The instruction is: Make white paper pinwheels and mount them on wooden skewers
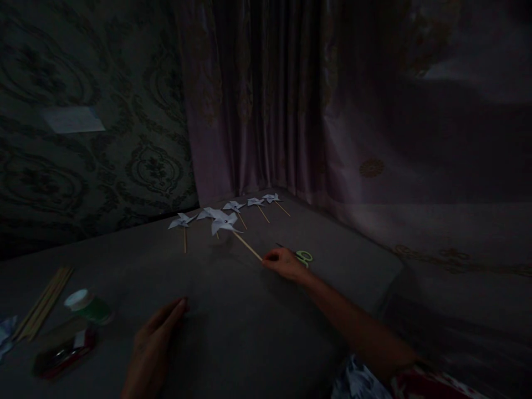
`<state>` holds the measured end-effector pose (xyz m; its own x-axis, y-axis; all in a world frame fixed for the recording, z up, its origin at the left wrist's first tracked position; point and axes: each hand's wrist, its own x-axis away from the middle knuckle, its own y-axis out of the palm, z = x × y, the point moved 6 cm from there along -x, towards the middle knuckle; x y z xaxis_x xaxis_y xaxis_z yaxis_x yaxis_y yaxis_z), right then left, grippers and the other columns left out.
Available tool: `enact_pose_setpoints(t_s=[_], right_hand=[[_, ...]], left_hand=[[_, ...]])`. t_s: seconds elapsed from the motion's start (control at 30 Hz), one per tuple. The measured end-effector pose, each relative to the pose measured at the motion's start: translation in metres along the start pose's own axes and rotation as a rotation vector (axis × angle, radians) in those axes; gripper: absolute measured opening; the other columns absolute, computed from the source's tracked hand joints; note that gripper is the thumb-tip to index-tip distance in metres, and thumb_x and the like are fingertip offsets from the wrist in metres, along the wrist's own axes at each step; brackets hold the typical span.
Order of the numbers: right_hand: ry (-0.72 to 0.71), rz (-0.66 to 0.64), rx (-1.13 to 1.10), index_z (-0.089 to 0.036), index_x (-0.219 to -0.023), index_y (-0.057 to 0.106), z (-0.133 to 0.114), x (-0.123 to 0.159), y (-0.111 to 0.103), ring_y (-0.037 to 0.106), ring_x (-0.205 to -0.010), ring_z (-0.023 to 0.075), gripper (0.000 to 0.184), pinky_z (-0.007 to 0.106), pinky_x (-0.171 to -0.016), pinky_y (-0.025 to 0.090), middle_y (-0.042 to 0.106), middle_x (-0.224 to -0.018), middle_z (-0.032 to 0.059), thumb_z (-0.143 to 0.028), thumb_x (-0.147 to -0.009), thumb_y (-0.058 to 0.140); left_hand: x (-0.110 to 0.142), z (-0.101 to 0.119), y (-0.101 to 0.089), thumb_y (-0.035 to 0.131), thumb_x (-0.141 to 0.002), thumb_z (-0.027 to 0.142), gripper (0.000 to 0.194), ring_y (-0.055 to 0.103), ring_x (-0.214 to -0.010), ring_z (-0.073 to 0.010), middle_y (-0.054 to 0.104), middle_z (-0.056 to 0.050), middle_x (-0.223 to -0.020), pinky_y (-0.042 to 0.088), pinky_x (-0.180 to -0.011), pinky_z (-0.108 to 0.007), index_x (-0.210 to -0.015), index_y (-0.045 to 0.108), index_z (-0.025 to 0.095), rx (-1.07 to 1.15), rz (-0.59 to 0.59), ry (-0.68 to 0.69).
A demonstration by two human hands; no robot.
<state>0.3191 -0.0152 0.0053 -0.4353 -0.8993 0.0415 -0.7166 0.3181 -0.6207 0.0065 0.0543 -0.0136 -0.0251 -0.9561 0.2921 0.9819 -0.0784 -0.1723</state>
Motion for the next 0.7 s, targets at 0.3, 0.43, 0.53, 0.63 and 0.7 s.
enact_pose_setpoints(t_s=[0.3, 0.43, 0.53, 0.63, 0.7], right_hand=[[0.249, 0.323, 0.243, -0.012, -0.091, 0.072, 0.094, -0.008, -0.110, 0.067, -0.083, 0.0186, 0.024, 0.022, -0.068, 0.045, 0.072, -0.089, 0.0091, -0.021, -0.080, 0.054], [0.326, 0.378, 0.343, -0.013, -0.090, 0.073, 0.111, -0.012, -0.135, 0.066, -0.090, 0.0213, 0.024, 0.023, -0.070, 0.045, 0.072, -0.092, 0.0112, -0.022, -0.080, 0.054], [0.382, 0.390, 0.395, -0.013, -0.091, 0.073, 0.115, -0.019, -0.144, 0.066, -0.092, 0.0226, 0.024, 0.024, -0.069, 0.045, 0.071, -0.095, 0.0130, -0.023, -0.079, 0.055], [0.430, 0.390, 0.425, -0.013, -0.095, 0.073, 0.118, -0.028, -0.147, 0.066, -0.092, 0.0232, 0.026, 0.024, -0.069, 0.046, 0.071, -0.098, 0.0139, -0.023, -0.078, 0.055], [0.451, 0.385, 0.438, -0.013, -0.096, 0.072, 0.120, -0.035, -0.148, 0.066, -0.092, 0.0233, 0.027, 0.025, -0.070, 0.046, 0.071, -0.098, 0.0146, -0.023, -0.077, 0.055]], left_hand=[[0.005, 0.007, 0.000, 0.070, -0.067, 0.038, 0.027, 0.059, -0.109, -0.0286, 0.070, -0.006, -0.104, 0.046, -0.095, -0.040, -0.088, 0.071, 0.021, -0.081, -0.023, -0.066], [0.009, 0.012, 0.001, 0.067, -0.069, 0.037, 0.024, 0.060, -0.106, -0.0289, 0.071, -0.006, -0.100, 0.049, -0.090, -0.038, -0.086, 0.071, 0.021, -0.129, -0.006, -0.059], [0.013, 0.015, 0.003, 0.066, -0.069, 0.036, 0.021, 0.060, -0.107, -0.0279, 0.071, -0.005, -0.100, 0.047, -0.094, -0.038, -0.084, 0.071, 0.022, -0.111, -0.006, -0.061], [0.014, 0.013, 0.002, 0.066, -0.068, 0.034, 0.015, 0.062, -0.103, -0.0288, 0.073, -0.005, -0.092, 0.048, -0.093, -0.040, -0.077, 0.070, 0.023, -0.077, 0.032, -0.098], [0.011, 0.010, 0.002, 0.066, -0.067, 0.037, 0.018, 0.062, -0.103, -0.0305, 0.073, -0.005, -0.092, 0.048, -0.093, -0.042, -0.078, 0.071, 0.023, -0.096, 0.028, -0.083]])
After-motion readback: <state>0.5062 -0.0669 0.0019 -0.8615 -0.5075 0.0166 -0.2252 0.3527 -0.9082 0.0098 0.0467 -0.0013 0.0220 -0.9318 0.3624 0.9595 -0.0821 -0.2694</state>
